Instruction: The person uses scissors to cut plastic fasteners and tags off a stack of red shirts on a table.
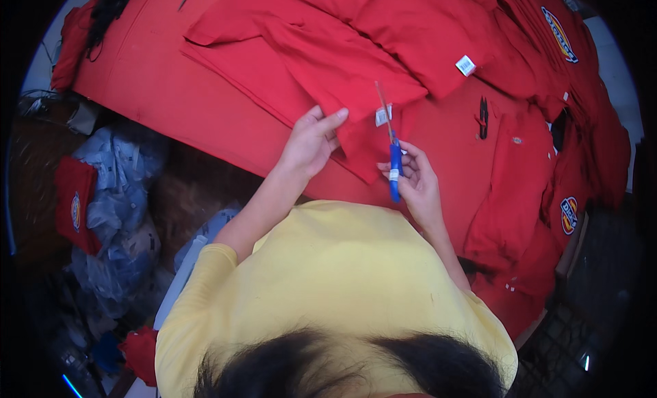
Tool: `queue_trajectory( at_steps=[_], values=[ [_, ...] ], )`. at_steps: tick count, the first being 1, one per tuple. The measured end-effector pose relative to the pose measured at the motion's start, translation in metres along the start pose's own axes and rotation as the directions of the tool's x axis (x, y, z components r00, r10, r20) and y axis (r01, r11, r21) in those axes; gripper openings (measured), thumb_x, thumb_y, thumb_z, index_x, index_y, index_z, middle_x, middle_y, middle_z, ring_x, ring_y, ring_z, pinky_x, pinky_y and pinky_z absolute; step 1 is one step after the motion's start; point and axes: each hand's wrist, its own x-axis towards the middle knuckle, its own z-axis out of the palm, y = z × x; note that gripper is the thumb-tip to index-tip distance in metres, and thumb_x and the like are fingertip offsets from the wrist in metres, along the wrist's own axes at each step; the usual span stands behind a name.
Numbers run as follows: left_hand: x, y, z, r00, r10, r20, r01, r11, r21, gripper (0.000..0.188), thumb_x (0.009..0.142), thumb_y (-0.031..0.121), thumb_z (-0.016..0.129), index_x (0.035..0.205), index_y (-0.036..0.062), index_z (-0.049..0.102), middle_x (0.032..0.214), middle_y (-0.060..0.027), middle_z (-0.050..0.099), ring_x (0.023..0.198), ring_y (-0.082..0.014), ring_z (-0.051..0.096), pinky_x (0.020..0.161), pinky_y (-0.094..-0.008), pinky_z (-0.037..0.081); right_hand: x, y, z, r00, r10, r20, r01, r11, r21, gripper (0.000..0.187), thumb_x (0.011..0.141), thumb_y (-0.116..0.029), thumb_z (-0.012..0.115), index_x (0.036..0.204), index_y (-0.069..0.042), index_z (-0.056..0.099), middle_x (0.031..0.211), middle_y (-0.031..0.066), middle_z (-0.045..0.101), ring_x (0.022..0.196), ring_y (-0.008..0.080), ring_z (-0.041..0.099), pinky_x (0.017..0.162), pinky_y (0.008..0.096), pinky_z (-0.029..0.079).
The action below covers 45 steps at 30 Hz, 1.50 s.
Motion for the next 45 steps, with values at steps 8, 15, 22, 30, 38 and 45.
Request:
queue_trajectory(
  at_steps=[8, 15, 22, 30, 38, 45],
  values=[
    [-0.009, 0.004, 0.006, 0.994, 0.106, 0.022, -0.107, 0.992, 0.068, 0.021, 0.089, 0.006, 0.057, 0.11, 0.0036, 0.058, 0.105, -0.0051, 0.063, 0.099, -0.014, 0.06, 0.086, -0.0305, 0.047, -0.018, 0.003, -0.009, 0.979, -0.15, 0.141, 0.205, 0.764, -0.612, 0.054, 0.079, -0.012, 0.069, 0.127, -0.003, 0.047, 0.101, 0.0146, 0.059, 0.086, 0.0191, 0.063, 0.076, 0.0306, 0.051],
    [-0.017, 0.014, 0.016, 0.99, 0.135, 0.048, -0.136, 0.99, 0.028, 0.026, 0.086, -0.005, 0.053, 0.112, -0.0029, 0.055, 0.106, -0.0103, 0.062, 0.097, -0.0168, 0.06, 0.086, -0.0294, 0.049, -0.027, 0.001, -0.006, 0.967, -0.222, 0.124, 0.247, 0.702, -0.668, 0.056, 0.08, -0.011, 0.067, 0.13, 0.0, 0.045, 0.085, 0.0104, 0.056, 0.065, 0.0151, 0.059, 0.065, 0.0273, 0.05],
    [-0.019, 0.013, 0.017, 0.979, 0.201, 0.024, -0.202, 0.966, 0.16, 0.024, 0.086, -0.005, 0.054, 0.11, -0.0031, 0.057, 0.099, -0.0079, 0.063, 0.088, -0.0136, 0.062, 0.076, -0.0253, 0.051, -0.023, 0.002, -0.003, 0.931, -0.328, 0.159, 0.331, 0.576, -0.747, 0.055, 0.081, -0.008, 0.065, 0.132, 0.0, 0.044, 0.082, 0.0113, 0.055, 0.066, 0.0194, 0.059, 0.061, 0.0306, 0.047],
    [-0.021, 0.014, 0.021, 0.98, 0.198, 0.028, -0.2, 0.969, 0.146, 0.026, 0.086, -0.003, 0.057, 0.112, -0.0019, 0.057, 0.097, -0.0067, 0.063, 0.087, -0.0123, 0.061, 0.074, -0.0241, 0.052, -0.014, 0.006, -0.001, 0.875, -0.433, 0.218, 0.438, 0.513, -0.739, 0.055, 0.083, -0.008, 0.063, 0.133, 0.001, 0.042, 0.088, 0.0133, 0.057, 0.069, 0.0224, 0.06, 0.061, 0.0318, 0.048],
    [-0.021, 0.012, 0.022, 0.977, 0.214, 0.006, -0.212, 0.968, 0.136, 0.024, 0.086, -0.003, 0.057, 0.11, -0.0031, 0.057, 0.097, -0.0083, 0.064, 0.087, -0.013, 0.062, 0.074, -0.0244, 0.052, -0.015, 0.0, 0.002, 0.927, -0.34, 0.158, 0.343, 0.598, -0.724, 0.057, 0.083, -0.009, 0.063, 0.134, 0.0, 0.04, 0.09, 0.0128, 0.058, 0.067, 0.021, 0.059, 0.06, 0.0306, 0.047],
    [-0.021, 0.013, 0.025, 0.979, 0.205, 0.016, -0.205, 0.965, 0.164, 0.027, 0.085, -0.002, 0.058, 0.112, -0.0032, 0.057, 0.098, -0.0079, 0.063, 0.089, -0.0129, 0.062, 0.076, -0.0243, 0.052, -0.014, 0.004, -0.002, 0.991, -0.074, 0.114, 0.109, 0.933, -0.344, 0.051, 0.088, -0.008, 0.055, 0.136, 0.0, 0.039, 0.091, 0.0092, 0.059, 0.069, 0.0168, 0.06, 0.061, 0.0279, 0.049]
  ],
)
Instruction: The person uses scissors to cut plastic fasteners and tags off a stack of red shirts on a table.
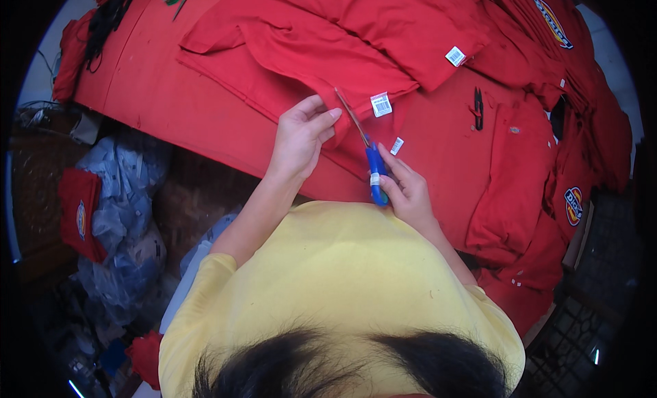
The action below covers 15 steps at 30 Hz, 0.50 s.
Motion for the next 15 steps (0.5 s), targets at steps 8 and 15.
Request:
queue_trajectory(
  at_steps=[8, 15],
  values=[
    [0.001, -0.001, 0.001, 0.999, -0.026, -0.036, 0.027, 0.999, 0.038, 0.027, 0.086, -0.002, 0.059, 0.112, -0.0032, 0.057, 0.098, -0.0079, 0.063, 0.088, -0.0122, 0.062, 0.076, -0.0244, 0.052, 0.001, -0.013, -0.008, 0.932, 0.294, 0.212, -0.362, 0.782, 0.507, 0.049, 0.089, -0.008, 0.053, 0.136, 0.001, 0.04, 0.092, 0.0075, 0.061, 0.069, 0.0127, 0.06, 0.06, 0.0221, 0.047],
    [0.0, -0.004, 0.0, 0.999, -0.012, -0.038, 0.012, 1.0, 0.008, 0.026, 0.086, -0.001, 0.06, 0.112, -0.0019, 0.058, 0.095, -0.0061, 0.064, 0.083, -0.0101, 0.061, 0.071, -0.0218, 0.05, -0.002, -0.011, -0.003, 0.995, -0.103, 0.01, 0.102, 0.957, -0.272, 0.051, 0.086, -0.011, 0.059, 0.133, 0.003, 0.043, 0.088, 0.0146, 0.059, 0.076, 0.0235, 0.06, 0.071, 0.0309, 0.047]
  ],
)
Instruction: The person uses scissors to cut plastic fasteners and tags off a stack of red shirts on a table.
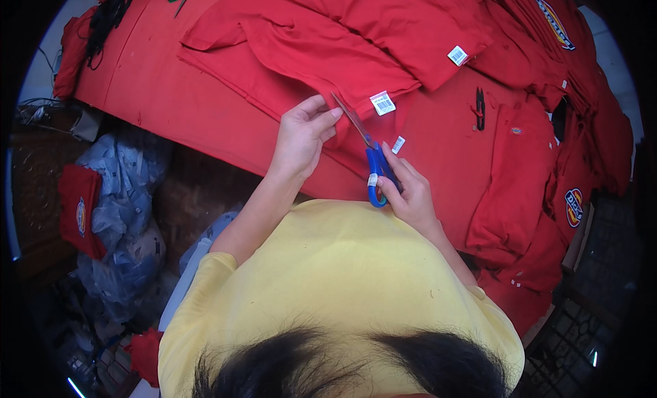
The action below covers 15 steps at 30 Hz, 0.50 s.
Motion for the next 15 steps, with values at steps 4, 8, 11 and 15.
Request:
queue_trajectory(
  at_steps=[4, 8, 11, 15],
  values=[
    [-0.0011, -0.0018, -0.0013, 1.0, 0.005, -0.006, -0.005, 1.0, 0.013, 0.026, 0.085, 0.0, 0.06, 0.111, -0.0019, 0.059, 0.093, -0.0056, 0.064, 0.08, -0.0088, 0.061, 0.069, -0.0208, 0.049, -0.0012, 0.0064, 0.0023, 1.0, -0.005, -0.011, 0.005, 1.0, -0.008, 0.051, 0.086, -0.01, 0.059, 0.132, 0.003, 0.043, 0.085, 0.0159, 0.058, 0.075, 0.0267, 0.059, 0.07, 0.032, 0.046],
    [-0.0011, -0.0032, -0.0019, 1.0, -0.003, 0.001, 0.003, 1.0, 0.013, 0.026, 0.085, -0.001, 0.06, 0.111, -0.0016, 0.058, 0.095, -0.0057, 0.064, 0.083, -0.0098, 0.061, 0.07, -0.0219, 0.05, -0.0003, -0.0002, 0.0002, 0.998, -0.052, -0.02, 0.05, 0.993, -0.102, 0.05, 0.086, -0.01, 0.058, 0.131, 0.003, 0.044, 0.084, 0.016, 0.057, 0.072, 0.0269, 0.059, 0.069, 0.0324, 0.046],
    [-0.0027, -0.0022, -0.002, 1.0, -0.017, 0.012, 0.017, 1.0, 0.015, 0.029, 0.084, -0.002, 0.06, 0.114, 0.0, 0.057, 0.1, -0.0062, 0.064, 0.089, -0.0126, 0.062, 0.074, -0.0242, 0.052, -0.0017, 0.0018, -0.0002, 1.0, -0.011, -0.017, 0.01, 0.998, -0.065, 0.049, 0.086, -0.01, 0.058, 0.131, 0.003, 0.045, 0.084, 0.0157, 0.058, 0.072, 0.0261, 0.059, 0.068, 0.0327, 0.047],
    [-0.0046, -0.0026, -0.0012, 1.0, -0.007, 0.006, 0.007, 0.999, 0.039, 0.035, 0.084, -0.003, 0.059, 0.118, 0.0003, 0.054, 0.097, -0.0051, 0.063, 0.081, -0.0084, 0.059, 0.067, -0.0204, 0.046, 0.0009, 0.0008, 0.0005, 1.0, -0.024, -0.015, 0.023, 0.998, -0.06, 0.048, 0.085, -0.01, 0.06, 0.13, 0.002, 0.046, 0.085, 0.0156, 0.059, 0.074, 0.0251, 0.061, 0.069, 0.0329, 0.047]
  ],
)
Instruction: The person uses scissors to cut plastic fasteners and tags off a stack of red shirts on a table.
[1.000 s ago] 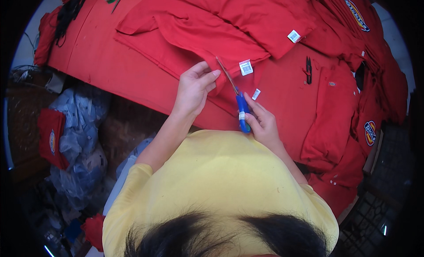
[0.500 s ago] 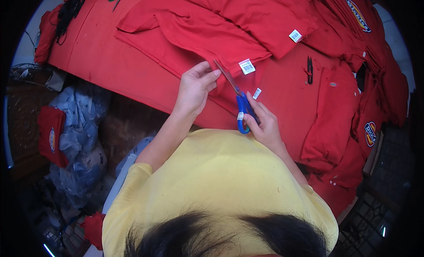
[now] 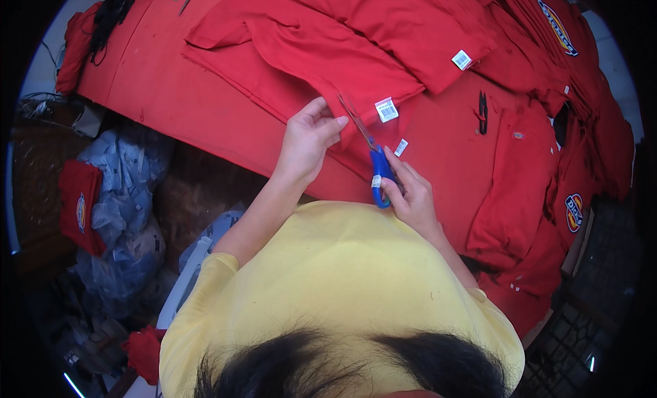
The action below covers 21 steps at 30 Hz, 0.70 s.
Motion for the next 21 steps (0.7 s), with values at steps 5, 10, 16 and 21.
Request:
queue_trajectory(
  at_steps=[5, 10, 16, 21],
  values=[
    [-0.001, 0.001, 0.001, 1.0, 0.007, 0.027, -0.008, 0.999, 0.046, 0.04, 0.083, -0.005, 0.059, 0.121, 0.0013, 0.052, 0.094, -0.0048, 0.062, 0.075, -0.0058, 0.056, 0.062, -0.0181, 0.042, 0.011, -0.002, 0.001, 1.0, -0.019, -0.012, 0.019, 1.0, 0.012, 0.05, 0.085, -0.011, 0.061, 0.131, 0.0, 0.047, 0.089, 0.0161, 0.061, 0.078, 0.0257, 0.062, 0.072, 0.0338, 0.048],
    [-0.002, 0.004, 0.002, 1.0, -0.012, 0.025, 0.01, 0.997, 0.073, 0.04, 0.083, -0.005, 0.059, 0.122, 0.0016, 0.052, 0.094, -0.0046, 0.061, 0.075, -0.005, 0.055, 0.063, -0.0186, 0.042, 0.013, 0.005, -0.001, 1.0, 0.005, 0.01, -0.005, 1.0, -0.014, 0.049, 0.085, -0.01, 0.06, 0.132, -0.001, 0.046, 0.089, 0.0147, 0.061, 0.076, 0.0239, 0.062, 0.07, 0.033, 0.049],
    [0.013, 0.0, -0.013, 0.999, 0.034, -0.001, -0.034, 0.999, -0.036, 0.045, 0.083, -0.004, 0.058, 0.127, 0.004, 0.048, 0.104, -0.0043, 0.06, 0.094, -0.0104, 0.058, 0.077, -0.0228, 0.048, 0.015, -0.001, -0.002, 0.991, 0.109, 0.073, -0.12, 0.976, 0.18, 0.05, 0.085, -0.009, 0.061, 0.132, -0.003, 0.047, 0.087, 0.011, 0.06, 0.07, 0.0156, 0.059, 0.064, 0.0281, 0.047],
    [0.011, 0.014, -0.011, 0.995, 0.057, 0.086, -0.067, 0.991, 0.115, 0.047, 0.083, -0.005, 0.058, 0.128, 0.0041, 0.047, 0.108, -0.0042, 0.059, 0.091, -0.0097, 0.058, 0.075, -0.0212, 0.046, 0.032, 0.0, 0.001, 0.997, -0.057, 0.054, 0.051, 0.993, 0.104, 0.055, 0.083, -0.012, 0.065, 0.133, -0.002, 0.045, 0.088, 0.0093, 0.059, 0.072, 0.0139, 0.057, 0.066, 0.027, 0.047]
  ],
)
